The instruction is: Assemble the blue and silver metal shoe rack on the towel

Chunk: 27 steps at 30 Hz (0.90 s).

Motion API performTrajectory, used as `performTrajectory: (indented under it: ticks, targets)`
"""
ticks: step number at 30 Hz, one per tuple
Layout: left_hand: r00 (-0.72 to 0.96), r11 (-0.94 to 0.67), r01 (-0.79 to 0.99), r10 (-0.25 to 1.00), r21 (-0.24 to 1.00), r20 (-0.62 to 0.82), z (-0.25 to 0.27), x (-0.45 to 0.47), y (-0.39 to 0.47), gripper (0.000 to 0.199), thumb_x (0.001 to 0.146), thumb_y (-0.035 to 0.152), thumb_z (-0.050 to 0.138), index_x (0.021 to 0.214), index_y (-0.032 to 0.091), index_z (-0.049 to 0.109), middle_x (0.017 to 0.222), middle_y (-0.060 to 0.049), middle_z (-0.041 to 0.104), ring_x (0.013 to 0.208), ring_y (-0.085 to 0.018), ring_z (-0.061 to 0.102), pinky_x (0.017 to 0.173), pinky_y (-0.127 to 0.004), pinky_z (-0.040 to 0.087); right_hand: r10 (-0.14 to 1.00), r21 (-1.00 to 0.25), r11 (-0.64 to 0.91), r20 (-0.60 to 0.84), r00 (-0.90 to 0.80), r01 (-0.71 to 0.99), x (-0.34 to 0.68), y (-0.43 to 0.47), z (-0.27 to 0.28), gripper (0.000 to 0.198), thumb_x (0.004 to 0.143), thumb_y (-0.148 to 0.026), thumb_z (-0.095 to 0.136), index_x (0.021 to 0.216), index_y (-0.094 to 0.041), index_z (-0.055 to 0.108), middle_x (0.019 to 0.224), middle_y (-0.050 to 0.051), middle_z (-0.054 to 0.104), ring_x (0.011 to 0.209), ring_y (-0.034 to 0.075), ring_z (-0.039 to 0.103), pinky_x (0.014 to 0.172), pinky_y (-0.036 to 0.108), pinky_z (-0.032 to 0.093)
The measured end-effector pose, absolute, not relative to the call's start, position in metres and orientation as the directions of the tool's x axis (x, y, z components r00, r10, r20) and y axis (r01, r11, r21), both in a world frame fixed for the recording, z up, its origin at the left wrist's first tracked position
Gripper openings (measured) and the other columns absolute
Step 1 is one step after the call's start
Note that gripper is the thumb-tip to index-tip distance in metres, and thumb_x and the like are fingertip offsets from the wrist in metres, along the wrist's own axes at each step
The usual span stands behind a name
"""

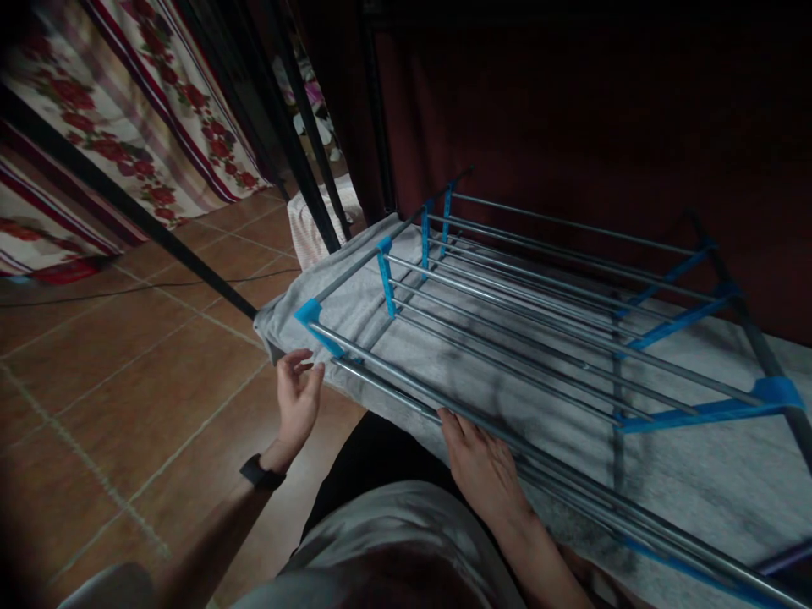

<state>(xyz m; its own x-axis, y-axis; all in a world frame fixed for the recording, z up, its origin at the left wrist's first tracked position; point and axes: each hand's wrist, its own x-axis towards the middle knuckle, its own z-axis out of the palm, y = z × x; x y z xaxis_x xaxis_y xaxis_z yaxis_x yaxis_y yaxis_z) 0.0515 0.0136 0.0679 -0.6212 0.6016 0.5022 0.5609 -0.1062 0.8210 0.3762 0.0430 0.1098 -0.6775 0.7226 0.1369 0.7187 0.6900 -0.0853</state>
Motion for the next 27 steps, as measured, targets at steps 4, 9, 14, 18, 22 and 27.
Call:
performTrajectory:
  ticks: [4,9,14,18,22,27]
  targets:
    - [-0.660,-0.178,0.145,0.715,0.973,0.229,0.077,0.041,0.038,0.034,0.072,0.018,0.063,0.106,0.023,0.062,0.107,-0.005,0.065,0.103,-0.021,0.059,0.090,-0.033,0.047,0.727,-0.080,0.685,0.123,-0.675,0.724,0.377,0.045,0.111,0.034,0.100,-0.020,0.043,0.133,-0.022,0.052,0.116,0.006,0.069,0.089,0.018,0.068,0.077,0.030,0.050]
    - [-0.539,-0.245,-0.192,0.835,0.950,0.106,0.079,0.039,0.056,0.023,0.064,0.016,0.059,0.086,0.018,0.065,0.085,-0.004,0.067,0.083,-0.020,0.062,0.079,-0.031,0.047,0.749,-0.049,0.661,0.098,-0.655,0.749,0.377,0.044,0.109,0.036,0.102,-0.024,0.040,0.136,-0.026,0.052,0.122,0.005,0.067,0.088,0.018,0.069,0.074,0.030,0.051]
    - [-0.588,-0.340,-0.257,0.798,0.904,0.133,0.072,0.040,0.069,0.016,0.071,0.029,0.054,0.076,0.017,0.063,0.075,-0.003,0.064,0.070,-0.016,0.057,0.071,-0.028,0.046,0.764,-0.052,0.645,0.047,-0.644,0.762,0.375,0.045,0.112,0.036,0.102,-0.028,0.038,0.136,-0.028,0.053,0.119,0.005,0.069,0.088,0.017,0.070,0.072,0.028,0.051]
    - [-0.665,-0.421,-0.210,0.723,0.882,0.187,0.071,0.049,0.080,0.033,0.082,0.047,0.049,0.067,0.019,0.059,0.068,-0.002,0.062,0.061,-0.014,0.054,0.063,-0.028,0.046,0.771,-0.048,0.636,0.009,-0.636,0.770,0.369,0.046,0.117,0.036,0.102,-0.027,0.037,0.135,-0.027,0.053,0.121,0.006,0.068,0.088,0.017,0.070,0.072,0.027,0.052]
    - [-0.740,-0.395,-0.187,0.658,0.900,0.135,0.078,0.061,0.091,0.053,0.088,0.067,0.042,0.064,0.021,0.052,0.050,0.002,0.049,0.047,-0.012,0.045,0.052,-0.027,0.041,0.760,-0.037,0.649,-0.019,-0.650,0.760,0.353,0.049,0.122,0.039,0.101,-0.021,0.039,0.138,-0.025,0.051,0.124,0.008,0.066,0.090,0.018,0.070,0.074,0.028,0.053]
    - [-0.781,-0.398,-0.206,0.617,0.894,0.095,0.081,0.066,0.100,0.053,0.090,0.068,0.037,0.062,0.023,0.042,0.043,0.006,0.037,0.040,-0.010,0.036,0.042,-0.025,0.033,0.736,-0.097,0.668,-0.052,-0.674,0.737,0.328,0.057,0.131,0.038,0.102,-0.024,0.036,0.137,-0.021,0.050,0.122,0.010,0.066,0.094,0.021,0.070,0.076,0.030,0.054]
